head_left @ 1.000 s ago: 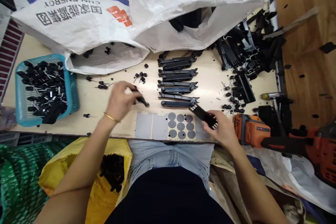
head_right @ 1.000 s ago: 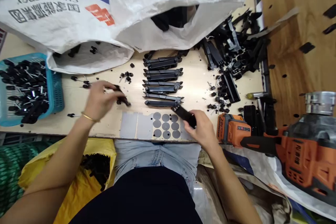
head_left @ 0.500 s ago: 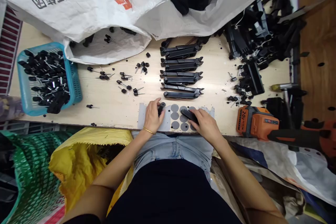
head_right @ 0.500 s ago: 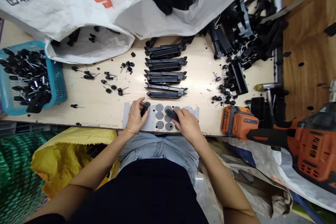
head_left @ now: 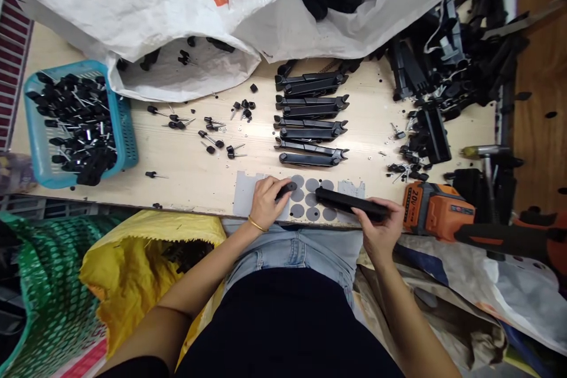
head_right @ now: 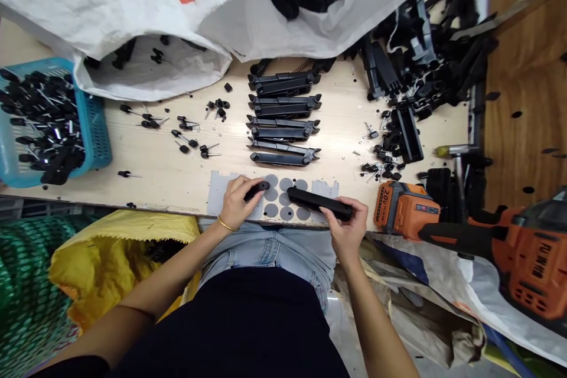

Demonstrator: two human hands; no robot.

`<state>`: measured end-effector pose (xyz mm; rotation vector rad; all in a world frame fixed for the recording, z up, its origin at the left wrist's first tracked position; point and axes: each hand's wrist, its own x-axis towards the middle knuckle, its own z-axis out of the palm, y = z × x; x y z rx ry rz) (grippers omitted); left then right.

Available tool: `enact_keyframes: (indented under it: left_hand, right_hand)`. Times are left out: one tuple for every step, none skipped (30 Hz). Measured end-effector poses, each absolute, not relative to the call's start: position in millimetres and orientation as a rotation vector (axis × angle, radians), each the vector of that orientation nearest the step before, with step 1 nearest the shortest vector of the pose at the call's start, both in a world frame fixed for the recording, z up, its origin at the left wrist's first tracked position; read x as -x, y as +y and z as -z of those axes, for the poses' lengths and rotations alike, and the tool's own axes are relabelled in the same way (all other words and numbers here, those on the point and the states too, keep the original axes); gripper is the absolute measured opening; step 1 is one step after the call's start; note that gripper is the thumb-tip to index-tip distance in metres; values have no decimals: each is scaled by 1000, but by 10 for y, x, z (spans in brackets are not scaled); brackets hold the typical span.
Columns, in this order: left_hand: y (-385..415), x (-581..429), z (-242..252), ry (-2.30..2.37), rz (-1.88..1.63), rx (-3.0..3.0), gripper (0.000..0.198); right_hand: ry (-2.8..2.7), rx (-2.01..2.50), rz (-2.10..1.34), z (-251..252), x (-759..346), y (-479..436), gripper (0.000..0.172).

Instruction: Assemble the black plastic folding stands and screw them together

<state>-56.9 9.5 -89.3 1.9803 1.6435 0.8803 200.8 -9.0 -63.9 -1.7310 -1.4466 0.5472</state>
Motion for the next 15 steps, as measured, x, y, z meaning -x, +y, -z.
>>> enact_keyframes:
  left_hand:
    - [99, 551, 908, 1626, -882, -1999, 23]
    - [104, 533, 921, 1610, -888, -2017, 23]
    - [110, 513, 933, 1604, -894, -2031, 23]
    - [116, 494, 944, 1609, -900, -2037, 24]
    - [122, 477, 953, 1624, -907, -2036, 24]
    - [128, 462, 960, 1643, -911, -2029, 24]
    - [133, 451, 964, 1660, -912, -2019, 24]
    - [137, 444, 966, 1672, -912, -2008, 24]
    - [138, 442, 963, 1676, -911, -1997, 24]
    - [138, 446, 955, 1677, -912, -1986, 24]
    - [135, 454, 942, 1681, -917, -1974, 24]
    - [131, 465, 925, 1687, -926, -1958, 24]
    - [125, 479, 906, 1693, -938, -1941, 24]
    - [118, 494, 886, 1699, -949, -1925, 24]
    - [111, 506, 869, 1700, -960, -1915, 24]
  right_hand:
    - [-1545, 1721, -515, 655, -2021, -110, 29]
    - [-1671, 1705, -499, 667, -2011, -122, 23]
    - [-1810, 1689, -492, 674, -1979, -127, 16]
    - [-1947, 1676, -481, 675, -1929, -126, 9]
    - [-2073, 1664, -466, 671, -1864, -121, 6]
    - [-2181, 1655, -446, 661, -1792, -112, 10]
    - [-2266, 1647, -428, 646, -1719, -100, 18]
    - [-2331, 1638, -421, 625, -1651, -83, 26]
    - [-2386, 1626, -435, 602, -1593, -60, 34]
    - [-2434, 1615, -466, 578, -1548, -31, 39]
    - [-2466, 1614, -511, 554, -1517, 4, 41]
    - [-2476, 1628, -566, 531, -1496, 42, 41]
    - [-2468, 1652, -630, 511, -1482, 81, 40]
    - [-2445, 1682, -693, 493, -1472, 118, 39]
    - [-2413, 1713, -744, 478, -1460, 149, 39]
